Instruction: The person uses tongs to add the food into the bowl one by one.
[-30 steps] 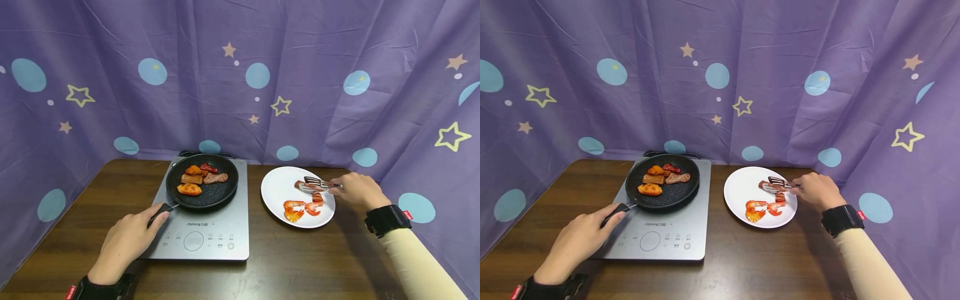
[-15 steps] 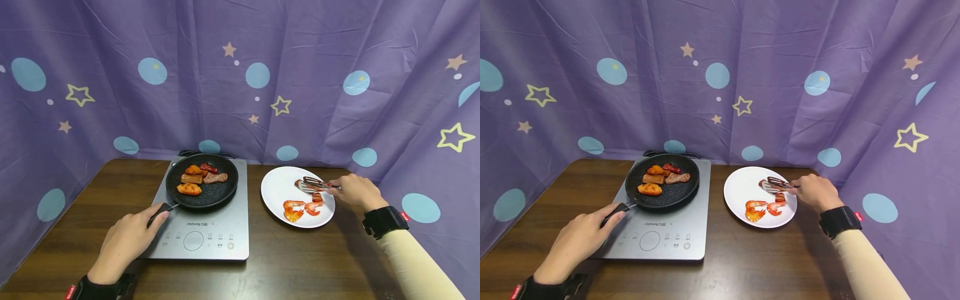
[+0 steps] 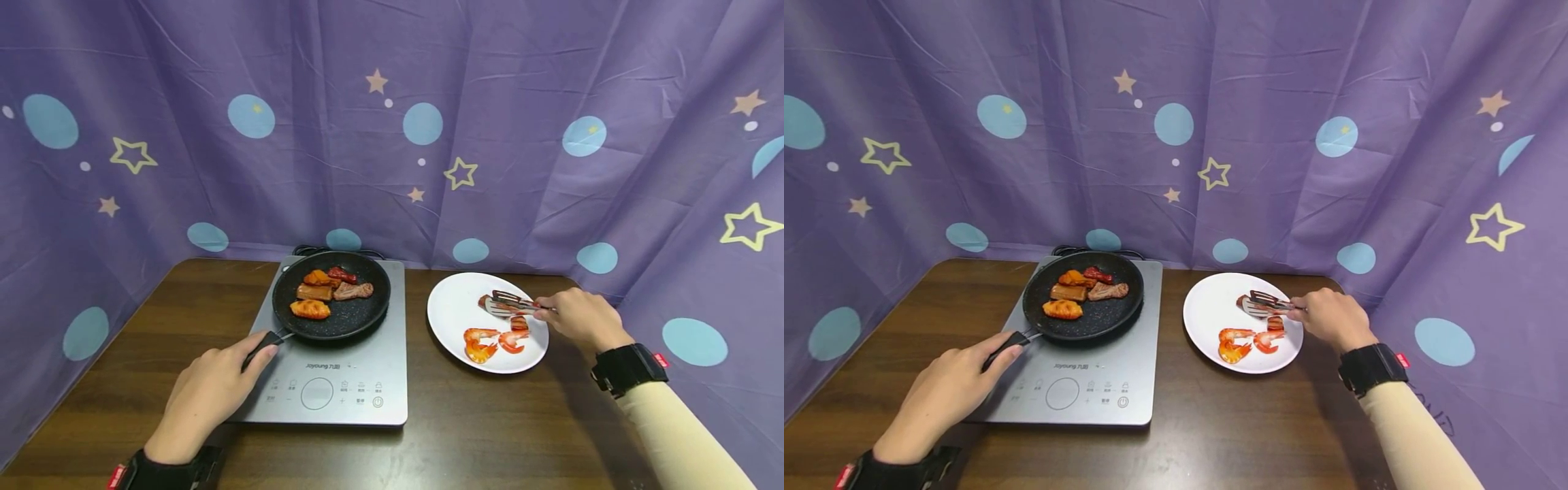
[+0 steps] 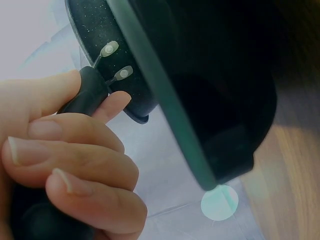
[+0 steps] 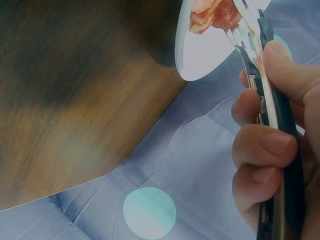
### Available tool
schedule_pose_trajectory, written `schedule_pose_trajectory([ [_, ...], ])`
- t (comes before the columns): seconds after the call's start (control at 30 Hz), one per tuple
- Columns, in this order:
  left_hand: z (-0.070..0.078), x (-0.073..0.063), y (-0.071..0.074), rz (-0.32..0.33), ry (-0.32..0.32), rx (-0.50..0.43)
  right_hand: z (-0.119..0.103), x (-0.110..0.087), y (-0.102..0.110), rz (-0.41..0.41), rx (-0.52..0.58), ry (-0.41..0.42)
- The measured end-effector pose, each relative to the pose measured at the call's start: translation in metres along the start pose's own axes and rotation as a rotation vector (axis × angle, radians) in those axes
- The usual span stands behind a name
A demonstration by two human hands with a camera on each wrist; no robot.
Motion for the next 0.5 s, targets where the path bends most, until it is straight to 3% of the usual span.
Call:
schedule_pose_trajectory([
  [0.3,0.001,0.0,0.001,0.011,-0.001,-0.001,-0.009,-0.002,0.008,0.072,-0.019,0.056],
  [0.5,0.001,0.0,0.0,0.004,0.002,0.002,-0.033,0.004,0.025,0.141,-0.026,0.132],
])
Point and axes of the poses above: each hand's wrist, its own x-axis towards the middle knuckle, its own y-axis out of the back of the hand, z = x × y, the point moved 2 cm from there along x, towards the middle knuckle, and after that the axes turned 8 degrees about y, right-handed, at the moved point
